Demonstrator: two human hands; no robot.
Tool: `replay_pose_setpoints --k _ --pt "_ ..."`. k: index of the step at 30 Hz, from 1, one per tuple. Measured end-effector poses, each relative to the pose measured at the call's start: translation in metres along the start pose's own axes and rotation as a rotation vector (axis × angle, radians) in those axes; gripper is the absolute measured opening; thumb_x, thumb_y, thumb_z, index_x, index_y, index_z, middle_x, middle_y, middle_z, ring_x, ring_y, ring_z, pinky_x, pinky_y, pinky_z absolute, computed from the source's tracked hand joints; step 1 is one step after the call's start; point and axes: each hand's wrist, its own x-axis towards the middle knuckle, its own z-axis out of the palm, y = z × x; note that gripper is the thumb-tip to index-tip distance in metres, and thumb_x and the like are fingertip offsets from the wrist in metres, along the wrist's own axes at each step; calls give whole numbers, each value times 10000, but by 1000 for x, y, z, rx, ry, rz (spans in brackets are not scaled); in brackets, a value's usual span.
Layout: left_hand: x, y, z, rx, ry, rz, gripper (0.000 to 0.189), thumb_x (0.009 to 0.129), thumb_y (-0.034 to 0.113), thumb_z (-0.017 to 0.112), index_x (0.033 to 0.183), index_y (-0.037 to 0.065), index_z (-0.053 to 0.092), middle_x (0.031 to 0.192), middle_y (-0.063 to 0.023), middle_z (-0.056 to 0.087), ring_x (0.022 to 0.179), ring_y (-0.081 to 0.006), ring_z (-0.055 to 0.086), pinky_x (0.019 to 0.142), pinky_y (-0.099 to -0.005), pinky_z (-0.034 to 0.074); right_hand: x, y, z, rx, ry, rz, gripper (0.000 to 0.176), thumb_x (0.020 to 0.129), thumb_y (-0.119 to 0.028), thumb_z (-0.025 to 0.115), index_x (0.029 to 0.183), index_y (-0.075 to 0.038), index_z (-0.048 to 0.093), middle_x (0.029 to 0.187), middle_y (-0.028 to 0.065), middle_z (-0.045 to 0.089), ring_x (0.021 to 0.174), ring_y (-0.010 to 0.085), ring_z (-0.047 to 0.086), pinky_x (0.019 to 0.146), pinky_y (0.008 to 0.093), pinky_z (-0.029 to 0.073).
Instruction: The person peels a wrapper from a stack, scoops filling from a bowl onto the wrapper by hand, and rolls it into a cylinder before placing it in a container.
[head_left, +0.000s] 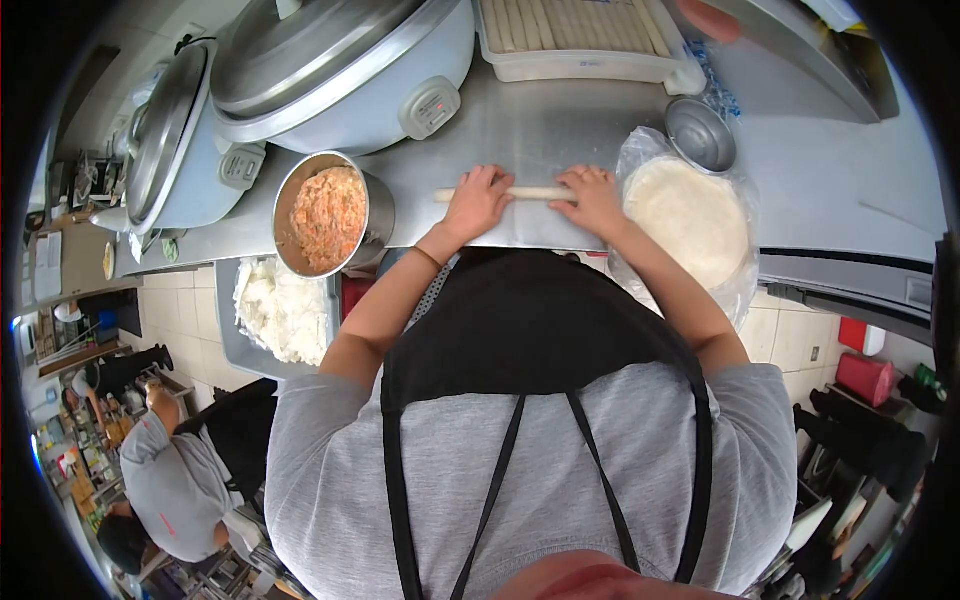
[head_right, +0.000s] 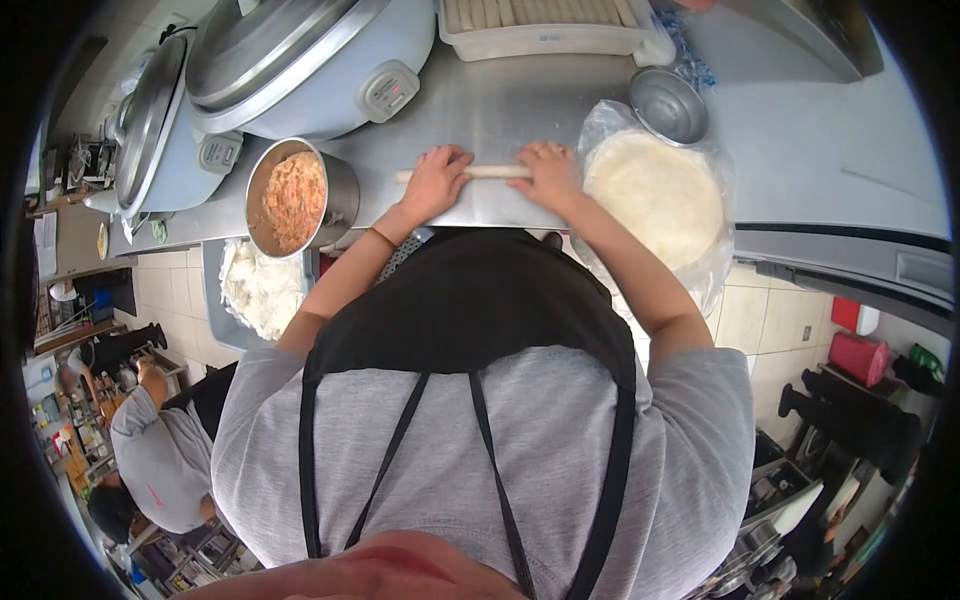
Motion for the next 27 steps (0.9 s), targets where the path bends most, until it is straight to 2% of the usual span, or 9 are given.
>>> replay_pose_setpoints --k 4,8,10,11,13,17,20,26,27 --pt "20 4 -6 27 -31 -30 505 728 347 677 1139 74 568 1090 -75 521 1006 -262 491 834 -397 399 7 18 -11 -13 -166 105 220 686 -223 651 874 -130 585 972 24 537 974 219 498 805 409 377" --pt "61 24 -11 -14 6 66 578 679 367 717 1141 62 553 1115 -94 543 1025 -271 516 837 -383 420 31 2 -36 14 -112 94 178 682 -150 633 840 -109 561 933 37 541 946 242 516 785 393 395" --pt "84 42 -34 -408 -206 -60 473 683 314 711 1043 34 588 965 -101 628 898 -250 604 778 -347 463 46 -12 -62 291 62 -42 211 679 -98 641 870 -90 554 903 52 545 884 259 542 742 354 426" --pt "89 43 -36 -405 -201 -51 473 683 314 711 1043 34 588 965 -101 628 898 -250 604 778 -347 463 51 -20 -77 284 69 -44 211 679 -98 641 870 -90 554 903 52 545 884 259 542 742 354 426" --pt "100 44 -43 -688 -391 -205 322 699 236 680 923 16 610 715 -79 640 679 -193 629 658 -309 477 59 -36 -107 476 65 67 213 696 -83 655 898 -85 587 862 66 557 770 251 560 675 308 448" --pt "96 67 -73 -785 -300 -289 264 712 241 701 828 11 645 667 -67 642 616 -169 610 604 -309 476 64 -49 -139 544 3 81 179 729 -119 667 902 -95 630 835 72 573 716 214 562 630 297 452" --pt "93 79 -86 -747 -297 -269 228 739 190 679 847 -6 634 723 -74 644 669 -139 603 626 -280 475 66 -58 -138 591 122 16 150 744 -132 668 884 -80 652 802 72 583 686 186 559 615 295 452" --pt "88 96 -107 -1045 1 -222 151 767 93 621 869 -19 625 832 -60 645 784 -82 573 684 -253 470 75 -85 -156 622 214 47 133 740 -126 663 840 -46 629 799 67 589 680 203 553 612 294 448" --pt "87 98 -111 -1070 26 -237 132 771 86 608 850 -19 623 803 -49 638 766 -74 563 663 -251 466 76 -87 -158 462 265 -84 147 726 -152 677 820 -53 624 823 59 595 730 211 559 626 298 450"
